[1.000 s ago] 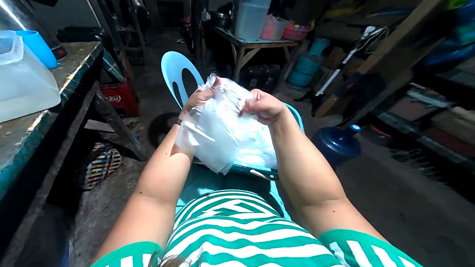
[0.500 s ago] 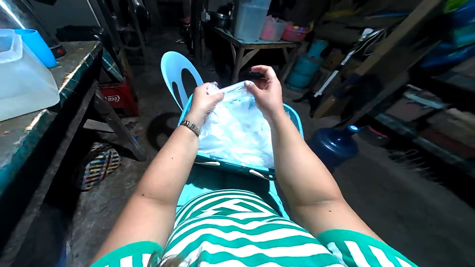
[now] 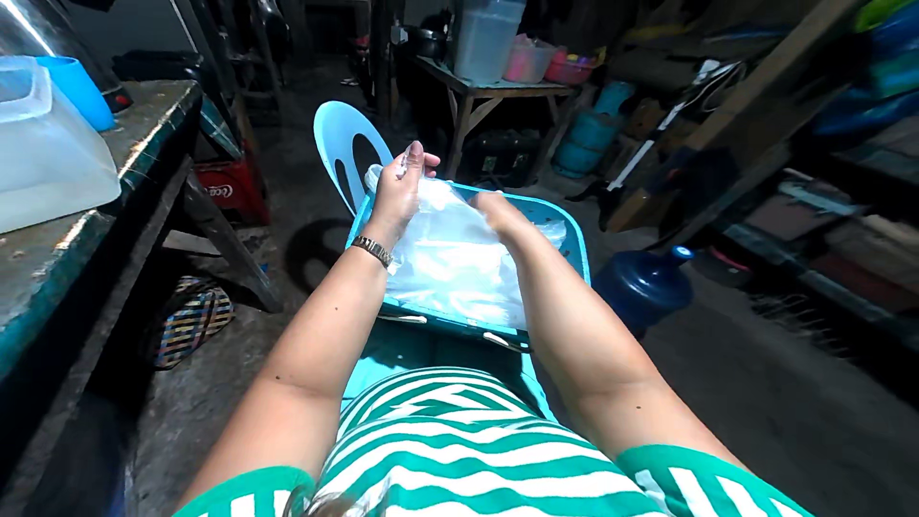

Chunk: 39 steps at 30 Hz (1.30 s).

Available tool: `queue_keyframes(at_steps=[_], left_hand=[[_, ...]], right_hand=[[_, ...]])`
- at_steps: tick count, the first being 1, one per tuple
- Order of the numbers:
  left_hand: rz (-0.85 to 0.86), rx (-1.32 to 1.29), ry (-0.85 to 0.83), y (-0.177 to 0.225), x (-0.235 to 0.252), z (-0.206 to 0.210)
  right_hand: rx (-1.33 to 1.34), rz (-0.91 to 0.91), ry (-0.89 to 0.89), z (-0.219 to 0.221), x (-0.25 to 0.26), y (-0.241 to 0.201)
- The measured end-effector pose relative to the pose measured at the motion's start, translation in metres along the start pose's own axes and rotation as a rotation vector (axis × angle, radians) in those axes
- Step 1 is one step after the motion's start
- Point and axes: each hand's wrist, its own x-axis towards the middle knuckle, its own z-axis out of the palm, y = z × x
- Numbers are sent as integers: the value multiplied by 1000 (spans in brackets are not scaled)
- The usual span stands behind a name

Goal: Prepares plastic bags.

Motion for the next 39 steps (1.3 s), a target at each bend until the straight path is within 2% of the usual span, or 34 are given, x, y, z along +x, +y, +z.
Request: queue_keyframes(at_steps=[3, 6, 8, 10, 14, 16, 19, 21, 23, 26, 29, 33, 39], left_hand=[[25, -50, -11, 0, 1, 1], [27, -114, -14, 1, 2, 3], [18, -142, -48, 3, 0, 2], [12, -173, -87, 4, -1, 0], [-24, -203, -115, 5, -3, -3], [-49, -179, -111, 5, -3, -1], [-67, -134, -116, 5, -4, 1], [-105, -126, -137, 8, -6, 2], [-164, -116, -208, 12, -9, 0], [-208, -134, -341, 15, -12, -1], [-204, -164, -312, 16, -11, 1], [-103, -191, -161, 12, -9, 2], [-177, -207, -226, 18, -14, 2]], right_hand=[[163, -94, 240, -19, -4, -2], [580, -62, 355, -23, -11, -15], [870, -73, 282, -20, -14, -22], [965, -104, 174, -17, -18, -27], [962, -172, 358, -15, -16, -29], [841, -171, 439, -17, -15, -25], [569, -109, 447, -17, -16, -28], [505, -64, 442, -17, -17, -32], [560, -28, 476, -18, -17, -33], [896, -9, 532, -19, -15, -29], [1085, -6, 534, -20, -16, -28], [940, -46, 479, -16, -15, -27], [887, -5, 498, -17, -15, -28]])
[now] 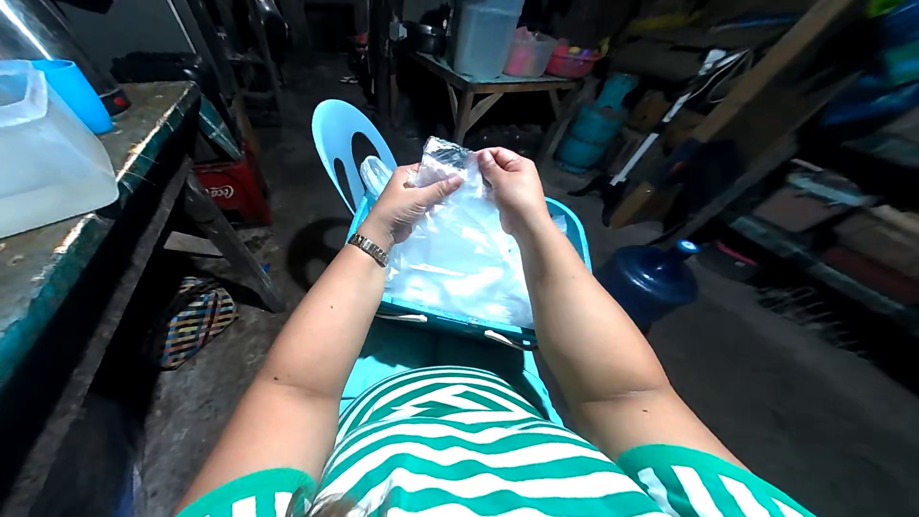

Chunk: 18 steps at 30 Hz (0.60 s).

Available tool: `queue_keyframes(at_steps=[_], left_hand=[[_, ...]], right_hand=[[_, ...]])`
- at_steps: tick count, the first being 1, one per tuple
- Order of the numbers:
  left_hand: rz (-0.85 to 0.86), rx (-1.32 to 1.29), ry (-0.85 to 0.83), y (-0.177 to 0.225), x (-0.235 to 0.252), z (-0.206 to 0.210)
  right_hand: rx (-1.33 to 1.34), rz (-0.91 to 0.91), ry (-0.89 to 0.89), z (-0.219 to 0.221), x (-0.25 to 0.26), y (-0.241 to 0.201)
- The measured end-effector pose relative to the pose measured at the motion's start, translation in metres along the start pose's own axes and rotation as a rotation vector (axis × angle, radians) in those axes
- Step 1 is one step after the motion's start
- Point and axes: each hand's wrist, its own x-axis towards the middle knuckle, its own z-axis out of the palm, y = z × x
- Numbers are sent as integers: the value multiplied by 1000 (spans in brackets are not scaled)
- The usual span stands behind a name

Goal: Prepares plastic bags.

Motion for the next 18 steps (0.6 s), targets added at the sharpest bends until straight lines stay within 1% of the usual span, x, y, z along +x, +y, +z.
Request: queue_keyframes(at_steps=[2, 4, 7, 9, 10, 12, 13, 14, 15, 16, 18], left_hand=[[7, -38, -25, 1, -1, -1], [39, -69, -7, -2, 2, -3], [37, -40, 7, 0, 2, -3], [2, -37, -41, 2, -2, -3], [-19, -38, -75, 3, -3, -3], [-37, -66, -205, 2, -5, -7], [-34, -85, -265, 1, -5, -8], [-29, -109, -282, 0, -5, -9], [-22, -136, -254, 1, -6, -9], [-24, -174, -201, 4, -8, -7], [-57, -306, -110, 7, -6, -6]], right_hand=[[66, 25, 5, 0, 1, -1], [129, 42, -23, 0, 0, -2], [172, 42, -31, 1, -1, -3], [293, 67, 10, 2, -2, -5], [410, 97, 19, 1, -2, -7], [594, 153, 53, 0, -3, -13], [611, 178, 46, -1, -4, -15], [597, 207, -23, -4, -6, -16], [566, 227, -126, -7, -8, -16], [520, 213, -290, -11, -11, -14], [415, 34, -650, -18, -14, -4]])
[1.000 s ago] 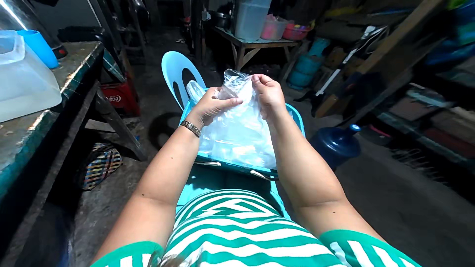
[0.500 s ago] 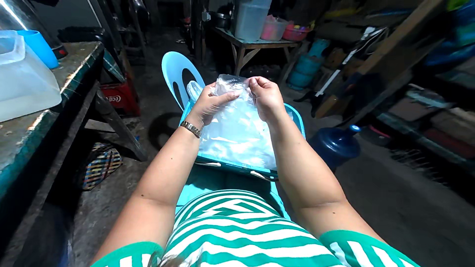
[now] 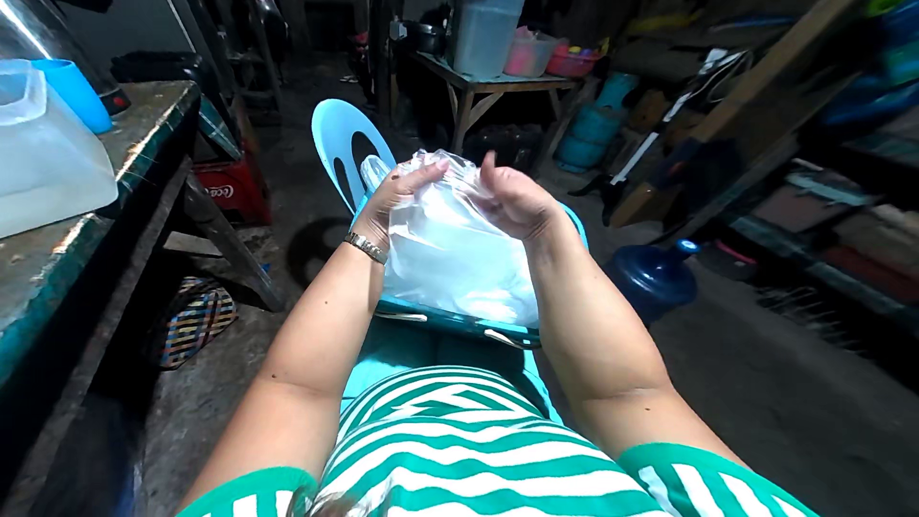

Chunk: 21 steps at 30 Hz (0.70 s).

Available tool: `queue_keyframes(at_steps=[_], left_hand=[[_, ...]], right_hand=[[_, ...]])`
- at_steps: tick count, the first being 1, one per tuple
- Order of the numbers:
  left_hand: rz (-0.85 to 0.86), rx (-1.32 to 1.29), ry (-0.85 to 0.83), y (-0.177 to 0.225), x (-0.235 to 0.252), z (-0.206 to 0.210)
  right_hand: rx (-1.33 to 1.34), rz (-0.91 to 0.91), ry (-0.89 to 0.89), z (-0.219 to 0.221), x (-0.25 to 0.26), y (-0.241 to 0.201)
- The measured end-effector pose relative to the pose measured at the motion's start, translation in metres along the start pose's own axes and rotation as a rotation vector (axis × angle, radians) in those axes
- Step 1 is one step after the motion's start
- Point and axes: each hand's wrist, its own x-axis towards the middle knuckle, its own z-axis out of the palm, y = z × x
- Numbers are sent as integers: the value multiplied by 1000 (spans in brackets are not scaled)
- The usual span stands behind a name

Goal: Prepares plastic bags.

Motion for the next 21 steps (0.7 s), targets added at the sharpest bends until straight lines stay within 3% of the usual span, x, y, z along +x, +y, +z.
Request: queue_keyframes(at_steps=[2, 3, 7, 9, 12, 13, 15, 18, 20, 21], left_hand=[[-4, -89, 40, 0, 2, 0], [12, -136, 32, -2, 3, -2], [47, -147, -56, -5, -1, -9], [82, -39, -127, -7, -10, -9], [96, 31, -360, -7, -14, -17], [99, 37, -378, -6, -15, -18], [102, 66, -246, -3, -16, -12], [173, 201, 57, -8, 2, -5], [265, 319, 139, -14, 14, -9], [285, 339, 176, -16, 16, -10]], right_hand=[[-21, -108, -214, -3, 0, 3], [-6, -161, -199, -2, 0, 4], [237, -287, 193, 2, -1, -1], [267, -270, 231, -1, 4, 0], [260, -148, 212, 2, 8, 1], [239, -90, 238, 4, 8, 0], [110, 37, 254, 8, 7, -4], [-163, 73, -74, 4, 2, 2], [-182, 18, -364, -1, 3, 4], [-167, -39, -413, -2, 2, 3]])
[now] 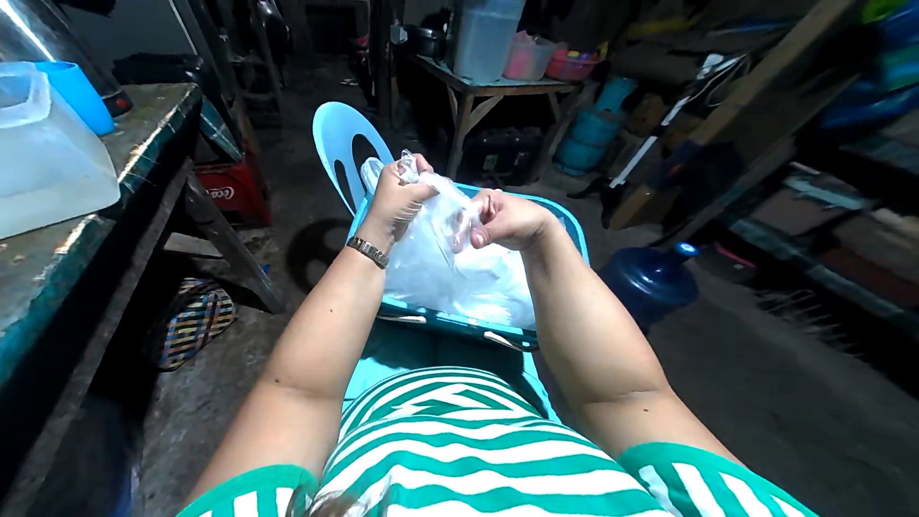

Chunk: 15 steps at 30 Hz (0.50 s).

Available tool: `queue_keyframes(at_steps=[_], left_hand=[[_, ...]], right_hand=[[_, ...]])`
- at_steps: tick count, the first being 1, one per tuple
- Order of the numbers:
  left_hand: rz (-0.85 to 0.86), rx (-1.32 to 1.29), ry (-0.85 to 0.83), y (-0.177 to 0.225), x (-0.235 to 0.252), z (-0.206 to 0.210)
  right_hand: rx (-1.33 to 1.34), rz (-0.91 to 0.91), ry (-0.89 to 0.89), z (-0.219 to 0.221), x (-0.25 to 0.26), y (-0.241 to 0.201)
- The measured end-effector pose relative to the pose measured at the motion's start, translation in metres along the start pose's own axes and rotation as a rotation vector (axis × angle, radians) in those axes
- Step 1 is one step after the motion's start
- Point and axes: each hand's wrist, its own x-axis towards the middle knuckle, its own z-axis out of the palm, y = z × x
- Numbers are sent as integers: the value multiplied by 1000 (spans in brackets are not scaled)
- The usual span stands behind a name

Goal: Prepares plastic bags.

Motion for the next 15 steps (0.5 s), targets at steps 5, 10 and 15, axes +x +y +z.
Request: queue_keyframes(at_steps=[5, 10, 15], left_hand=[[-56, 9, 51, 3, -1, -2], [-43, 10, -63, 4, -3, 4], [113, -171, 267, 5, 6, -1]], right_hand=[[38, -196, 749, 2, 1, -13], [-105, -268, 1062, -7, 11, 0], [-475, -117, 1168, -12, 20, 15]])
